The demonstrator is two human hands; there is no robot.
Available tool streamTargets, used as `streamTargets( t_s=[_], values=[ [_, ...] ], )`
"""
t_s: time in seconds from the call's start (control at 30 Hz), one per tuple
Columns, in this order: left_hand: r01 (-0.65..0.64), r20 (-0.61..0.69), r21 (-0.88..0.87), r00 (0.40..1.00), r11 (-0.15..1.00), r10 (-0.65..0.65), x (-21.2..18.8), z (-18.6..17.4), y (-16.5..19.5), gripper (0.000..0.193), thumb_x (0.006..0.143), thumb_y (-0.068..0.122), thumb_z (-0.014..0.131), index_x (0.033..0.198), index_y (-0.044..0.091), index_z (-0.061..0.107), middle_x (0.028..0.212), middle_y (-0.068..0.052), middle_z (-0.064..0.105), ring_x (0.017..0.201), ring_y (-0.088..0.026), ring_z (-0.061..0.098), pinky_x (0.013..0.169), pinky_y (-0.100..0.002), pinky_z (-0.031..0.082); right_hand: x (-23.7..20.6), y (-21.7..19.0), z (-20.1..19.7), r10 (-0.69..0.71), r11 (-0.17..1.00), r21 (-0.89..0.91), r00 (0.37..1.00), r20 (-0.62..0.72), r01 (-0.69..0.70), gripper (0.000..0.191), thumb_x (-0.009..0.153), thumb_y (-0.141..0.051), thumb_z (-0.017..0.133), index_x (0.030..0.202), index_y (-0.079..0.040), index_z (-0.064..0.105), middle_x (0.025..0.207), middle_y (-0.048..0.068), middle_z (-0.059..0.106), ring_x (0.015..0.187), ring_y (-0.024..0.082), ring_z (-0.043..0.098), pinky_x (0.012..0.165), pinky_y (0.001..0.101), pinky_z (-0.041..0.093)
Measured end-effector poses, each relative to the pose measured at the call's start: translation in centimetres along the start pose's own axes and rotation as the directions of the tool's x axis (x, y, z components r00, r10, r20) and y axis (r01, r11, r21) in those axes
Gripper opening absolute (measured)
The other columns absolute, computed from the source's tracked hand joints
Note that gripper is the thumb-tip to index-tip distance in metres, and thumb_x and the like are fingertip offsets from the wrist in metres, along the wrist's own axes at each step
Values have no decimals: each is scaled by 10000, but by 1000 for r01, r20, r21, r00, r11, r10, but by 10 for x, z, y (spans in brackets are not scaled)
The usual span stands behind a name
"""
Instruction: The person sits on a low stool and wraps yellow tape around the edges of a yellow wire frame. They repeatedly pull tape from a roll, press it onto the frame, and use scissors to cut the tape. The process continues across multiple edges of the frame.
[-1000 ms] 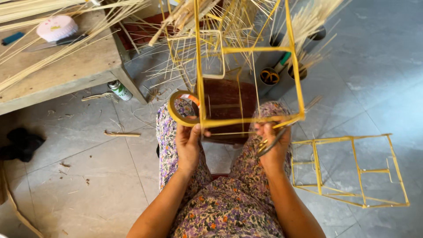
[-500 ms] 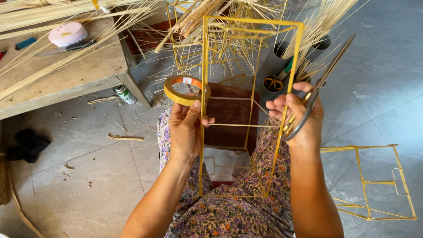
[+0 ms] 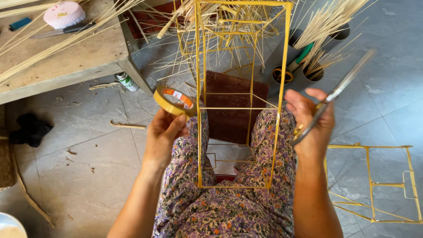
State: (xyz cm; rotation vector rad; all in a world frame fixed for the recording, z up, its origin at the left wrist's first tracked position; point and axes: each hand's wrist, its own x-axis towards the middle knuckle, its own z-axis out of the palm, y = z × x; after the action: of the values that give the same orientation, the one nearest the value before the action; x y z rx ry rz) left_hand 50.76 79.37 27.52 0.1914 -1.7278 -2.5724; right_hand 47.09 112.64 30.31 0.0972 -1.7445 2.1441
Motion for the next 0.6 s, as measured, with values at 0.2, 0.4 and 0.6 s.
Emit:
streamTargets(
  t_s=[0.2,0.4,0.6],
  values=[
    [60,141,232,985,971,-94,-58,-28,51,350,951,49,714,1297,27,663,950,-28,662,808,-98,543,715,-266,468,-36,-36,-2,-79,997,-3,976,202,82,325,1121,-133,662,1369,-15,488,1204,247,719,1062,308,742,962,399,611],
    [15,662,183,737,983,-134,-82,-3,71,304,951,24,734,1248,51,674,1131,-37,755,947,-119,744,832,-272,615,-72,-19,37,61,974,139,795,604,-180,635,989,-277,725,1477,0,429,1391,302,631,1308,363,661,1163,487,510],
    [41,680,145,721,989,-130,-95,-15,36,305,952,-3,741,1249,59,708,1120,-45,756,936,-99,711,854,-279,597,-109,-17,-5,241,969,-182,802,546,-167,601,955,-246,723,1429,27,472,1262,294,711,1166,362,736,1044,462,582]
  ],
)
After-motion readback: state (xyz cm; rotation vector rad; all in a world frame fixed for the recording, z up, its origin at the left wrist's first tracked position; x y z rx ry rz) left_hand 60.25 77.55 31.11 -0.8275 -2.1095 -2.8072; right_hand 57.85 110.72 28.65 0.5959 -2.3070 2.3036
